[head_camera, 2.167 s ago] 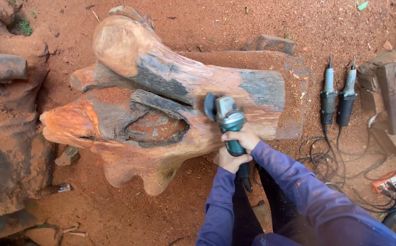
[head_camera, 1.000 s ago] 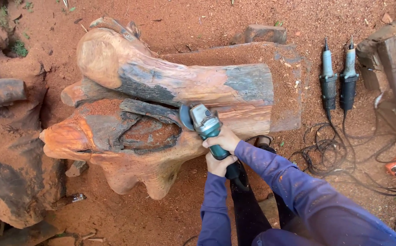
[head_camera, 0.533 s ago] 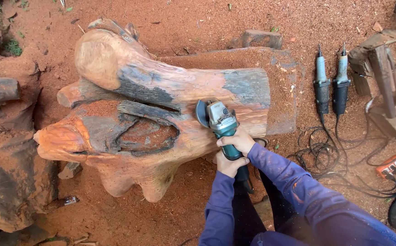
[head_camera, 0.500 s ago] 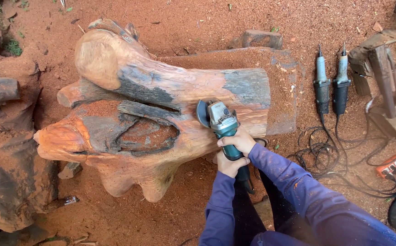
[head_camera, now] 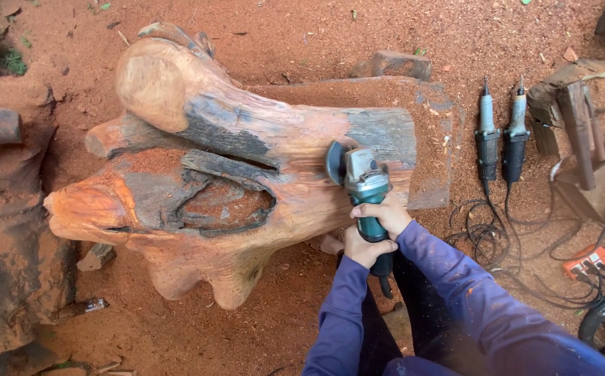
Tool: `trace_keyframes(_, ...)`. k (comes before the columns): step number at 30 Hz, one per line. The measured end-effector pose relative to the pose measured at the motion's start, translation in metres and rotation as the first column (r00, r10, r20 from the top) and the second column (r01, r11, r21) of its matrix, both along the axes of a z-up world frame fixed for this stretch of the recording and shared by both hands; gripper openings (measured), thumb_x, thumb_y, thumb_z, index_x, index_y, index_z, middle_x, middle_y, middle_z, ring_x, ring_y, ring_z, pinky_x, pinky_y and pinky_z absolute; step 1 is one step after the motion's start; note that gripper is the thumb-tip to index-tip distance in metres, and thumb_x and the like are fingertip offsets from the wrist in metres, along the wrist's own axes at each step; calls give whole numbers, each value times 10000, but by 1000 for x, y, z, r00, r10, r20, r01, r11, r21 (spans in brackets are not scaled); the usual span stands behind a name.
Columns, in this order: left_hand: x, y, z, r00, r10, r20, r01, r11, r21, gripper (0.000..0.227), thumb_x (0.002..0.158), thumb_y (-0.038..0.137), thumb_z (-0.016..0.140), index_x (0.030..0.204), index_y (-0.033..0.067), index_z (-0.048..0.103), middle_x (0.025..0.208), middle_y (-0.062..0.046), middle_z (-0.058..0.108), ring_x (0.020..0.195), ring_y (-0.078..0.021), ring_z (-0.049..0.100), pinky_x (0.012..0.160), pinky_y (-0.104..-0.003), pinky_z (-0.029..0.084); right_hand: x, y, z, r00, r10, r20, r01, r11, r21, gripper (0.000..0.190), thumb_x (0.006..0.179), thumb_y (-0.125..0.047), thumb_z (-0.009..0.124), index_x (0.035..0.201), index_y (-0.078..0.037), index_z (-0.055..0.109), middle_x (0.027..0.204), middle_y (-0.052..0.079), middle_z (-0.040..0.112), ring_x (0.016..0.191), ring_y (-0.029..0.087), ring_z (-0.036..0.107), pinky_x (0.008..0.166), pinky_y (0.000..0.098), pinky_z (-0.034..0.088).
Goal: Using a handheld angle grinder with a sanding disc to smooth and shape a large, irregular piece of raw wood.
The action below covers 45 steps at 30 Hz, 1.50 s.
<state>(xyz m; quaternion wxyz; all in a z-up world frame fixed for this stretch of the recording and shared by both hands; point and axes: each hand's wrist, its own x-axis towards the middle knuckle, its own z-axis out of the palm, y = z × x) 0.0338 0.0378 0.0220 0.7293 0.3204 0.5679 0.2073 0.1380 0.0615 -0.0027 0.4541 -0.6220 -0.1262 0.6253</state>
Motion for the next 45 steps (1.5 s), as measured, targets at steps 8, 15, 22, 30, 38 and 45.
trace_keyframes(8, -28, -5, -8, 999, -38, -37, 38, 999, -4, 488, 456, 141, 938, 874, 66, 697, 816, -81, 726, 799, -184, 685, 722, -306, 539, -29, -4, -1, 998, -55, -3, 55, 998, -26, 428, 568, 38, 911, 942, 39, 704, 835, 151, 698, 800, 239, 658, 872, 396, 526)
trace_keyframes(15, -60, -2, -10, 989, 74, -130, -60, 992, 107, 573, 400, 117, 970, 880, 24, 671, 845, -138, 724, 838, -223, 684, 756, -331, 546, -60, 11, -8, 991, 65, -118, -62, 998, 31, 295, 587, 64, 877, 852, 40, 749, 766, 160, 730, 759, 223, 691, 800, 370, 561)
trace_keyframes(22, -73, -18, -21, 974, 179, -142, -173, 984, 50, 504, 438, 71, 959, 875, 55, 708, 823, -90, 746, 811, -178, 687, 735, -295, 550, -73, 22, 1, 983, 82, -167, -74, 996, 56, 378, 506, 54, 913, 849, 26, 757, 753, 154, 733, 750, 231, 713, 784, 370, 566)
trace_keyframes(30, -27, -33, -22, 1000, 7, 8, -7, 1000, 22, 488, 452, 58, 925, 893, 46, 720, 860, -108, 738, 834, -206, 684, 752, -344, 551, -26, 9, 55, 998, -57, -19, 57, 998, -7, 429, 554, 40, 902, 932, 33, 701, 839, 140, 679, 794, 243, 656, 832, 432, 550)
trace_keyframes(38, -28, -27, -13, 999, 17, -52, -17, 1000, 4, 536, 439, 133, 948, 914, 34, 721, 868, -136, 736, 868, -240, 708, 775, -352, 553, -28, -5, 28, 998, -45, -55, 38, 992, -122, 336, 605, 20, 860, 914, 46, 732, 855, 167, 687, 795, 262, 652, 840, 439, 526)
trace_keyframes(45, -56, 14, 59, 962, 148, -231, -167, 984, -65, 461, 431, 116, 939, 832, 79, 712, 781, -71, 712, 768, -191, 675, 677, -317, 534, -73, 4, 6, 968, 145, -203, -171, 978, -116, 404, 593, -35, 893, 953, 29, 721, 848, 169, 694, 808, 277, 663, 839, 447, 514)
